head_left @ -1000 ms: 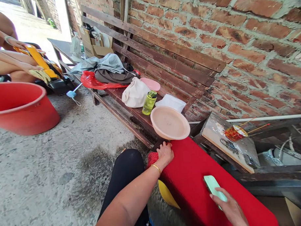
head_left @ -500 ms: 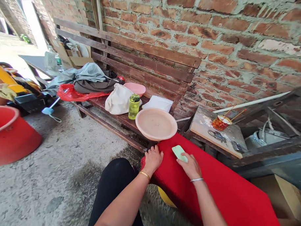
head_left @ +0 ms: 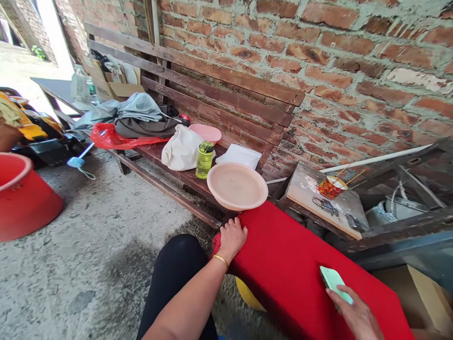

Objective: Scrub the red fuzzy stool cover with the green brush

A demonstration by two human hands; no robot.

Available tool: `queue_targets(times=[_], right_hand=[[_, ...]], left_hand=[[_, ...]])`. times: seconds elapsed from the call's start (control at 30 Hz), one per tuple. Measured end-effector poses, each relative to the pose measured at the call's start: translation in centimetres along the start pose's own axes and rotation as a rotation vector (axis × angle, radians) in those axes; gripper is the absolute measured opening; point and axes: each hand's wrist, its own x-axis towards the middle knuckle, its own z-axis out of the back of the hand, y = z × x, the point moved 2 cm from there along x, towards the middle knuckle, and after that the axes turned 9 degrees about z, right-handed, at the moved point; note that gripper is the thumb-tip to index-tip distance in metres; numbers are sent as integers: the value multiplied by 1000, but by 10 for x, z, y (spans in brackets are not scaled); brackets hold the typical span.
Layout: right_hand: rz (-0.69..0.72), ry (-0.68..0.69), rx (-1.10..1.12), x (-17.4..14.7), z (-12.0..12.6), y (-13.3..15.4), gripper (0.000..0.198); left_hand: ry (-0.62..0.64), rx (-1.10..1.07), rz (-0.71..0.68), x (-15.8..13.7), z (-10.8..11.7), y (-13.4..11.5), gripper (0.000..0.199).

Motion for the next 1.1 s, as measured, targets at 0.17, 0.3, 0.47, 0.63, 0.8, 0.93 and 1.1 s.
queue_targets(times=[0.17,0.3,0.47,0.63,0.8,0.93,1.1], right_hand=[[125,50,93,5,-36,92,51],[287,126,122,18,-72,176,44],[275,169,93,11,-69,165,46],[-1,104,147,-19,-30,33,66],[-209,13,128,-34,-10,-36,74],[-26,-53,189,-22,-33,40,66],[259,2,250,-2,-74,149,50]], left_hand=[[-7,17,-7,0,0,1,50],[1,29,-13,1,-1,1,52],[-15,25,-17,3,-4,0,52],[-10,0,-9,2,-4,-1,53],[-17,0,-16,0,-3,0,53],[-19,16,-18,2,-4,1,53],[-18,28,-28,4,-8,3,51]])
